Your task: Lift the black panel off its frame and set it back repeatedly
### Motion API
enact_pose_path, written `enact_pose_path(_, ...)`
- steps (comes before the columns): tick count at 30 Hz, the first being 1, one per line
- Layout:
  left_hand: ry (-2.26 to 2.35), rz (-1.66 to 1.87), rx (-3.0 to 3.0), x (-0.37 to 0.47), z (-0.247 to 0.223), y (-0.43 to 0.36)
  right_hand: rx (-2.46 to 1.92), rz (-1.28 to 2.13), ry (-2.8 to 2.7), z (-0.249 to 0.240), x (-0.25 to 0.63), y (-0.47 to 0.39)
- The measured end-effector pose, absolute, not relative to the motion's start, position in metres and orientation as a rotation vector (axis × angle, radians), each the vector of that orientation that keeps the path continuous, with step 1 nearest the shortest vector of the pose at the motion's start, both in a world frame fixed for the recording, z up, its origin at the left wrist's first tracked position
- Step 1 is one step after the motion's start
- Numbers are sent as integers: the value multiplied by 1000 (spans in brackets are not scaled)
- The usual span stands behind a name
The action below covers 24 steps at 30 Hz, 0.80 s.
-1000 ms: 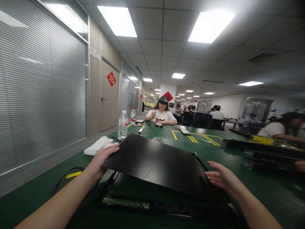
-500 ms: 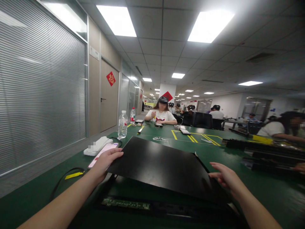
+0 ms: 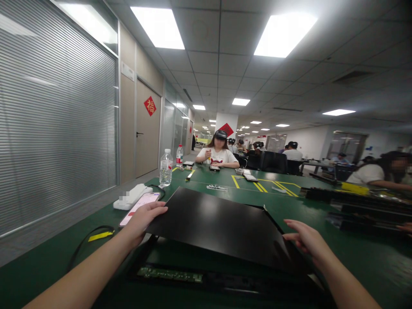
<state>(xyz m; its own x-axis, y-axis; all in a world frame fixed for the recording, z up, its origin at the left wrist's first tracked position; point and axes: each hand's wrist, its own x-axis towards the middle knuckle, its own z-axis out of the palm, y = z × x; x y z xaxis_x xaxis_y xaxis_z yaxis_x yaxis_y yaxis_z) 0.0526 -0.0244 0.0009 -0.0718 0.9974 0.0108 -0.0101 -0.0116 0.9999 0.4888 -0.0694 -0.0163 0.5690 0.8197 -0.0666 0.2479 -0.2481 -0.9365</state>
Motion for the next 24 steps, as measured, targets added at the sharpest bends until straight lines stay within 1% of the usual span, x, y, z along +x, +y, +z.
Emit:
enact_pose_path(8, 1177, 1255, 1148, 50, -10, -15, -1810, 635, -941, -15, 488, -71)
enact_pose_path(17, 1138, 1128, 1195, 52, -19, -14, -2096, 341, -1201, -26, 507, -62)
enact_pose_path(24, 1176, 1115, 1207, 55, -18, -15, -2136, 287, -1230, -20, 501, -65)
